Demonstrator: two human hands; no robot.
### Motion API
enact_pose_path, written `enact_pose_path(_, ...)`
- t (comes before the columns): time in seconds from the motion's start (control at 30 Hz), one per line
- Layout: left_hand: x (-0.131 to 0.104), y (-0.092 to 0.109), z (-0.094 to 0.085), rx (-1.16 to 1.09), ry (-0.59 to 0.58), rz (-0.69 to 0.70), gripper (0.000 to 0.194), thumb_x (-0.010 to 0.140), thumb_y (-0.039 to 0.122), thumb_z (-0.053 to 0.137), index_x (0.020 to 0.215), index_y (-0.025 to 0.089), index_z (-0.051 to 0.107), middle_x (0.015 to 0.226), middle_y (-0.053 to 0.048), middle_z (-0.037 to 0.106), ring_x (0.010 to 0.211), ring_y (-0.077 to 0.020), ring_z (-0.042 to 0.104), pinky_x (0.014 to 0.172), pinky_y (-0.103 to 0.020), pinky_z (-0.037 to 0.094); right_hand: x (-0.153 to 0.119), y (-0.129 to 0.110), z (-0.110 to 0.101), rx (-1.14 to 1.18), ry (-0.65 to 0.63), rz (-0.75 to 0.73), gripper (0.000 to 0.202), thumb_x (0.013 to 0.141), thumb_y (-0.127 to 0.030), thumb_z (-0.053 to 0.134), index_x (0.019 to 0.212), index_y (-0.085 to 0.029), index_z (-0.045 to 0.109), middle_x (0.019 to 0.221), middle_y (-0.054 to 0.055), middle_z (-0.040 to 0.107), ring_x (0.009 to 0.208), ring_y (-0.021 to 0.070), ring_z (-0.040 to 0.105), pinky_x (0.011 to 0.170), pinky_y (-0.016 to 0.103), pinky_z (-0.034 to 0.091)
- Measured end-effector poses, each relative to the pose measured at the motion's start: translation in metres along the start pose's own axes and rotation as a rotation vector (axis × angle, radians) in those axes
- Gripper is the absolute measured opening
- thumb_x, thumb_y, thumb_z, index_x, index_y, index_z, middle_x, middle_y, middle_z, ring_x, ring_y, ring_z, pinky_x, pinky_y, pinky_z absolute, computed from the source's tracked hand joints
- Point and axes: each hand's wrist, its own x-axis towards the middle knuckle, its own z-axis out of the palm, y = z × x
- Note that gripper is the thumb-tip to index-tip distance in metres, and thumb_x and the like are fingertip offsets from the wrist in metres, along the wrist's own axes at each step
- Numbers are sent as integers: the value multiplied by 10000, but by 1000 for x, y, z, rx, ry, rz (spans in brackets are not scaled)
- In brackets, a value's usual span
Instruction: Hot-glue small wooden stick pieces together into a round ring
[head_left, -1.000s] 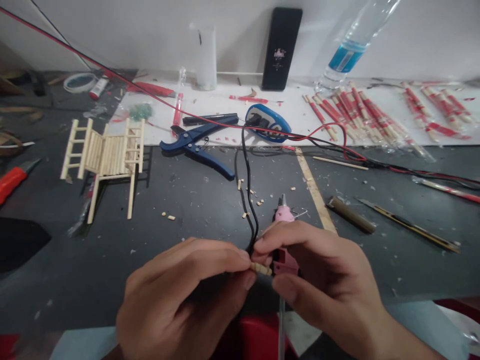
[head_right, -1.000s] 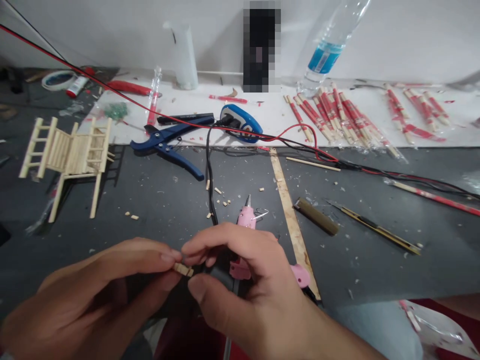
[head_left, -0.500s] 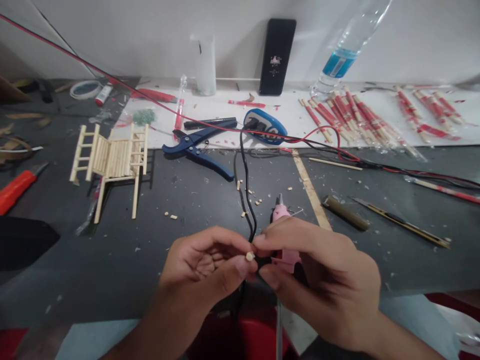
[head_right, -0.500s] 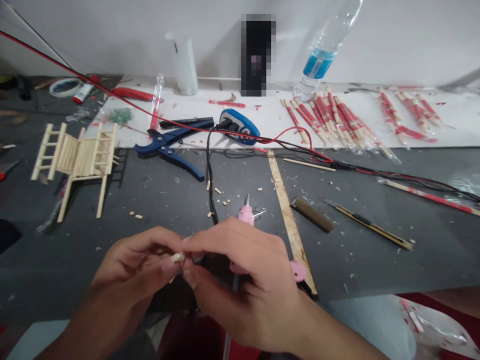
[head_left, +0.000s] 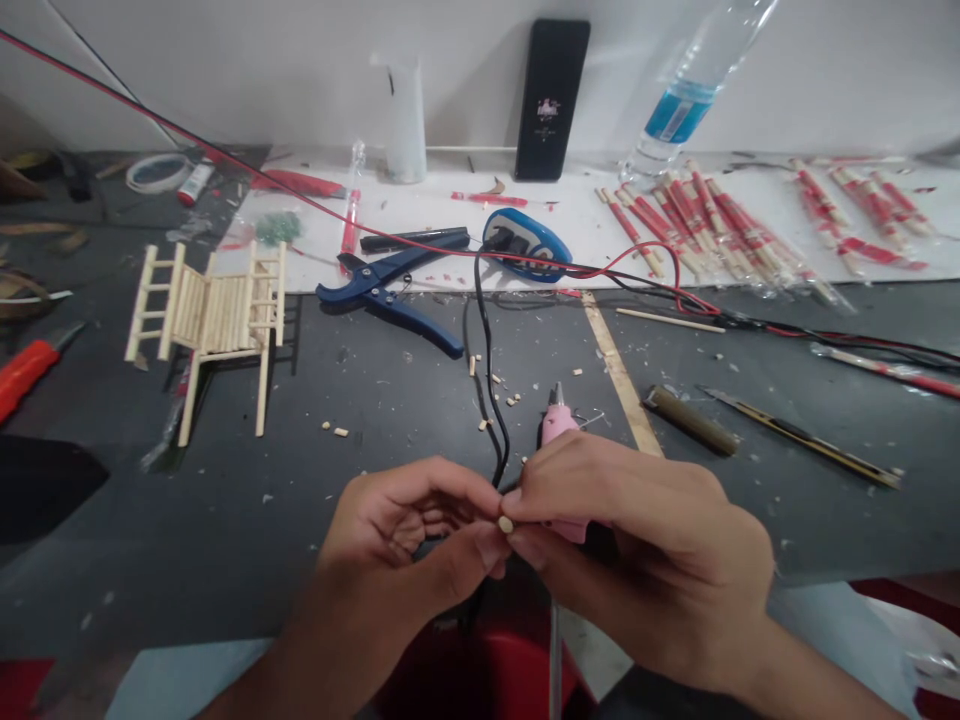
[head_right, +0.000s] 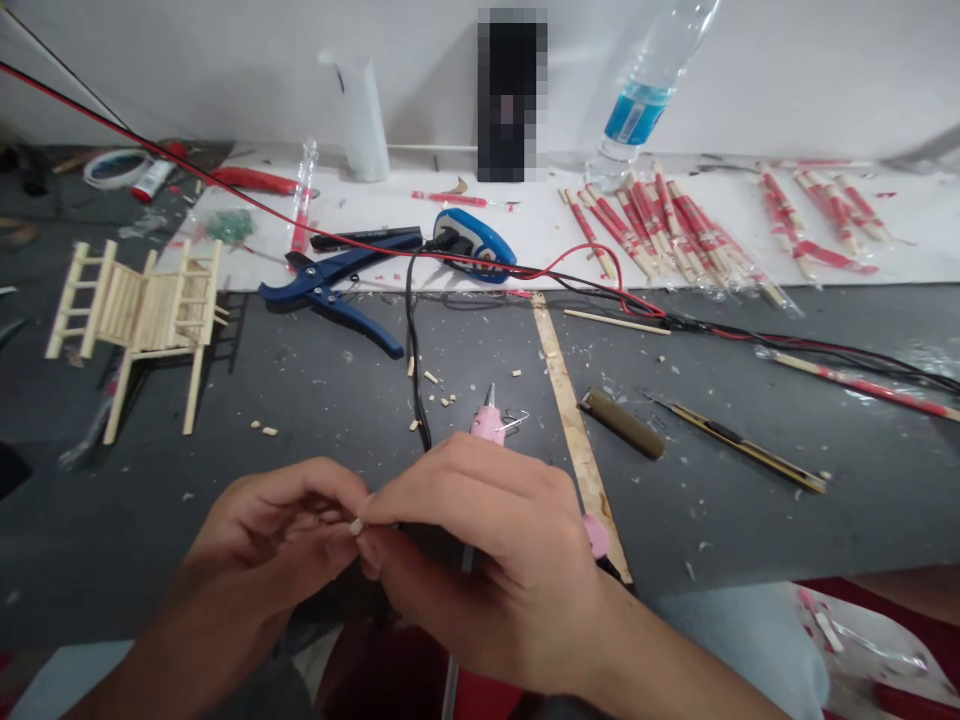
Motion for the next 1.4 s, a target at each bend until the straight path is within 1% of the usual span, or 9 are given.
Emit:
enact_pose_path(0.2,2,-1,-1,-55,-51,-31,36,905,268,833,878,287,848,706,19,774,672,-74,692,660,-122,545,0,-2,-4,-41,-31,-5,306,870,73,694,1001,-199,744,763,-10,794,708,141,752,702,250,635)
enact_pose_path(0.37,2,-3,-2,-79,-49,-62,29,893,292,850,875,271,841,720,9,766,683,-79,674,647,-132,526,-1,-3,-7,-94,-65,-8,283,870,76,684,997,-171,734,780,21,807,725,144,764,713,249,640)
enact_pose_path(0.5,0,-6,-3,-107,-52,-101,83,878,337,874,890,270,826,734,16,757,699,-73,661,658,-127,507,-2,-3,-7,-107,-83,-27,277,870,68,659,1004,-165,728,778,26,803,718,151,766,704,260,642)
enact_pose_path(0.63,0,-5,-3,-151,-76,-132,144,850,367,901,873,250,820,727,9,751,688,-75,648,635,-128,488,-4,-4,-9,-141,-111,-39,292,873,71,640,1035,-158,720,813,30,809,745,142,767,728,242,640)
enact_pose_path(0.83,3,0,-1,-214,-91,-196,203,780,347,956,831,208,818,694,-4,749,660,-76,654,627,-121,496,-7,-3,-11,-206,-125,-59,209,908,20,651,1008,-152,714,833,27,818,773,121,781,768,197,638)
enact_pose_path(0.93,4,1,-1,-230,-91,-205,218,754,335,975,806,194,817,679,-5,748,641,-66,652,606,-100,489,-6,-1,-11,-218,-119,-61,205,912,12,645,991,-164,713,824,26,824,763,121,790,747,189,641)
enact_pose_path(1.17,5,0,0,-260,-131,-192,182,781,307,960,828,191,828,671,2,742,627,-50,658,585,-72,473,0,-4,-9,-254,-114,-106,258,861,44,626,947,-188,701,780,14,825,702,122,802,691,179,654)
enact_pose_path(1.27,4,-1,0,-265,-143,-186,184,782,314,959,822,193,827,670,4,736,634,-53,657,606,-82,488,0,-5,-9,-260,-98,-105,268,848,45,631,935,-200,695,762,10,821,672,129,802,661,187,655)
enact_pose_path(1.4,3,-2,-1,-268,-147,-173,166,807,321,940,854,207,828,685,8,736,648,-60,662,622,-97,498,-1,-6,-8,-258,-92,-97,255,845,39,641,949,-188,690,764,15,818,665,123,799,651,182,655)
